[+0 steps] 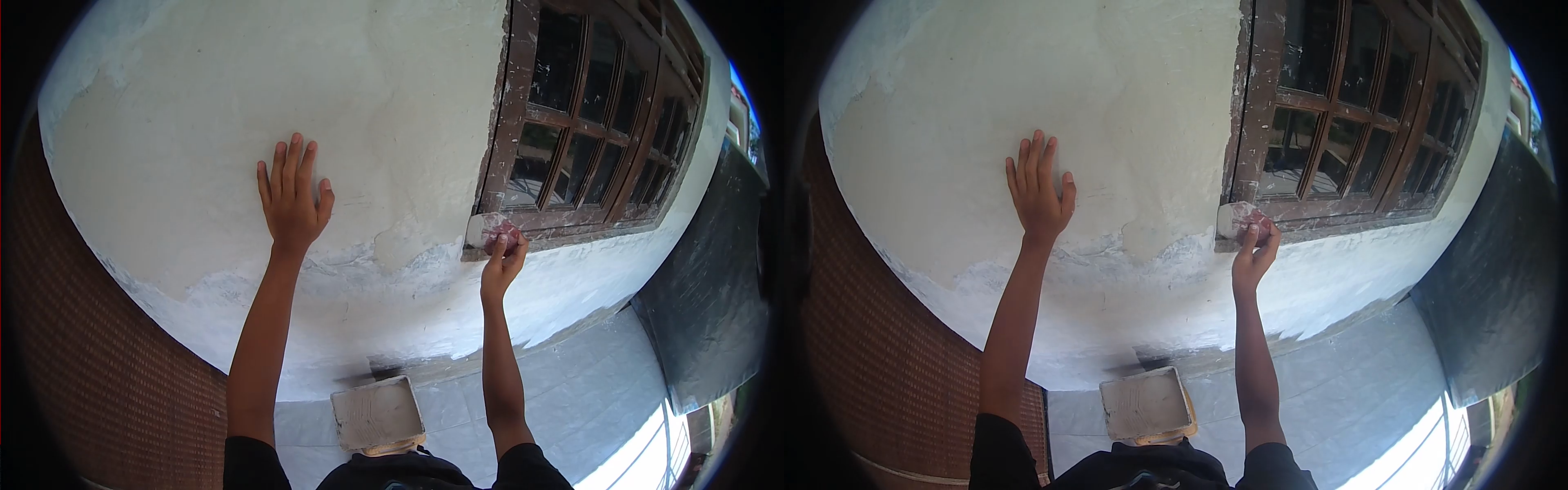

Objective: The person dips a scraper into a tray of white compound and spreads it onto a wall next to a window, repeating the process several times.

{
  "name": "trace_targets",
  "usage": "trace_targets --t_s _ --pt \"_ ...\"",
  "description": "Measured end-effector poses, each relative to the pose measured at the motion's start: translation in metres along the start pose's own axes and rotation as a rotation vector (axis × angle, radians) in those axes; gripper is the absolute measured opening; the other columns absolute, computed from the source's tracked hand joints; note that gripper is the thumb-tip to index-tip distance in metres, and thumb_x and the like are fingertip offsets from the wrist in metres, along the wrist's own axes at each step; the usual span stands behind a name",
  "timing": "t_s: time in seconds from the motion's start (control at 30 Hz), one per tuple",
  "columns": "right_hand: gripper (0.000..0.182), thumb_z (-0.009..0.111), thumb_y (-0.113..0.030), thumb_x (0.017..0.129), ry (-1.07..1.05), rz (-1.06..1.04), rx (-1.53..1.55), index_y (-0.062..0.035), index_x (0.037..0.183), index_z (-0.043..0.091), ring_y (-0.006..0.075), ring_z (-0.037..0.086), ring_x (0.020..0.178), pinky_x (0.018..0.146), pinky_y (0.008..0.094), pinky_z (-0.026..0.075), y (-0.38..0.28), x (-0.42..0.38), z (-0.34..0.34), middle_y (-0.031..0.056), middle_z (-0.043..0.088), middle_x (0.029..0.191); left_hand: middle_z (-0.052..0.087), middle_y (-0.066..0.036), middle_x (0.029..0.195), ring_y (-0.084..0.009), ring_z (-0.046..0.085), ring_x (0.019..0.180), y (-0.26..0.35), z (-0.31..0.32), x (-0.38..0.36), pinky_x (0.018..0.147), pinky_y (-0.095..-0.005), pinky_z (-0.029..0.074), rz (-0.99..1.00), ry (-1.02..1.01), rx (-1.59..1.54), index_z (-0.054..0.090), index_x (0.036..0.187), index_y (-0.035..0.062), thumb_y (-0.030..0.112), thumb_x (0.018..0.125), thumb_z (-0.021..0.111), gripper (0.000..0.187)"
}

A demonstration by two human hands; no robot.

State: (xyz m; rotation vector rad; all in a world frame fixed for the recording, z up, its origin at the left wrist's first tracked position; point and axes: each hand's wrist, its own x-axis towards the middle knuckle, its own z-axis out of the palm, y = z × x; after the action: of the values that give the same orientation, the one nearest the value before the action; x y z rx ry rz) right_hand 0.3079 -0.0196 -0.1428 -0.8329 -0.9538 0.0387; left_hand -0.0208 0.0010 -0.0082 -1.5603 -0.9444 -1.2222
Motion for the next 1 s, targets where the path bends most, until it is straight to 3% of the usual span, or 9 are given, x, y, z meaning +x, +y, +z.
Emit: trace_targets --t_s 0.07,0.27,0.4,0.53,0.67,0.73,0.8,0.93,1.0 --pt "0.021 0.053 -0.011 0.100 0.135 0.010 0.198 -0.0013 0.118 0.048 0.0115 0.052 0.090 0.077 0.0258 0.045 -0.013 0.006 0.002 0.0057 0.054 0.105 0.039 -0.008 0.150 -0.0274 0.031 0.141 0.000 -0.001 0.001 0.116 -0.0527 0.016 -0.004 -0.001 0.006 0.043 0.142 0.0117 0.021 0.090 0.052 0.054" --pt "0.023 0.055 -0.009 0.098 -0.249 -0.215 -0.226 0.0000 0.118 0.048 0.0119 0.052 0.092 0.081 0.0258 0.046 0.000 -0.004 -0.007 0.0076 0.054 0.107 0.039 -0.007 0.150 -0.0270 0.032 0.141 0.000 0.000 0.000 0.116 -0.0527 0.017 -0.003 -0.001 0.007 0.043 0.142 0.0119 0.020 0.089 0.053 0.055" --pt "0.024 0.056 -0.012 0.098 0.097 0.078 0.103 -0.0002 0.119 0.048 0.0110 0.052 0.092 0.080 0.0260 0.046 -0.014 -0.001 -0.001 0.0072 0.055 0.105 0.040 -0.007 0.149 -0.0271 0.032 0.141 -0.001 0.000 0.001 0.116 -0.0527 0.017 -0.004 0.005 0.006 0.044 0.141 0.0118 0.021 0.089 0.053 0.054" --pt "0.022 0.055 -0.012 0.098 -0.193 -0.113 -0.186 0.0004 0.116 0.052 0.0145 0.057 0.090 0.082 0.0283 0.048 0.009 -0.014 -0.010 0.0116 0.057 0.109 0.040 -0.007 0.149 -0.0270 0.032 0.141 -0.001 0.000 0.001 0.116 -0.0528 0.018 0.000 0.009 0.007 0.044 0.141 0.0118 0.021 0.089 0.053 0.053" --pt "0.023 0.055 -0.014 0.098 0.156 0.110 0.214 0.0005 0.115 0.052 0.0126 0.057 0.091 0.075 0.0264 0.051 -0.009 -0.006 -0.003 0.0117 0.057 0.109 0.040 -0.007 0.149 -0.0270 0.033 0.141 -0.002 -0.001 0.001 0.116 -0.0529 0.018 -0.009 0.004 -0.004 0.044 0.141 0.0119 0.021 0.089 0.053 0.053" --pt "0.023 0.054 -0.014 0.099 0.135 0.087 0.233 -0.0001 0.117 0.051 0.0131 0.057 0.091 0.076 0.0272 0.051 -0.008 -0.010 -0.004 0.0110 0.058 0.107 0.041 -0.007 0.149 -0.0270 0.033 0.141 -0.001 0.000 0.001 0.116 -0.0529 0.018 -0.002 0.009 0.007 0.044 0.141 0.0120 0.021 0.089 0.053 0.053" --pt "0.021 0.053 -0.015 0.100 -0.201 -0.169 -0.172 -0.0013 0.116 0.049 0.0114 0.053 0.086 0.073 0.0258 0.050 0.003 -0.014 -0.009 0.0057 0.056 0.103 0.041 -0.007 0.149 -0.0269 0.033 0.141 -0.001 0.000 0.001 0.116 -0.0531 0.018 -0.003 0.009 -0.002 0.044 0.141 0.0121 0.021 0.089 0.053 0.053" --pt "0.019 0.055 -0.012 0.098 0.177 0.159 0.191 -0.0022 0.114 0.051 0.0097 0.052 0.086 0.076 0.0244 0.046 -0.021 -0.006 0.003 0.0058 0.056 0.103 0.040 -0.007 0.149 -0.0267 0.033 0.141 -0.001 -0.001 0.000 0.116 -0.0536 0.018 -0.012 -0.006 -0.014 0.044 0.141 0.0120 0.021 0.089 0.054 0.054" --pt "0.019 0.057 -0.010 0.097 0.214 0.104 0.265 -0.0024 0.114 0.051 0.0090 0.052 0.086 0.077 0.0236 0.044 -0.008 -0.011 0.004 0.0057 0.056 0.104 0.040 -0.007 0.149 -0.0267 0.033 0.141 -0.001 -0.002 0.001 0.116 -0.0537 0.019 -0.011 0.000 -0.009 0.044 0.141 0.0121 0.021 0.089 0.054 0.054"
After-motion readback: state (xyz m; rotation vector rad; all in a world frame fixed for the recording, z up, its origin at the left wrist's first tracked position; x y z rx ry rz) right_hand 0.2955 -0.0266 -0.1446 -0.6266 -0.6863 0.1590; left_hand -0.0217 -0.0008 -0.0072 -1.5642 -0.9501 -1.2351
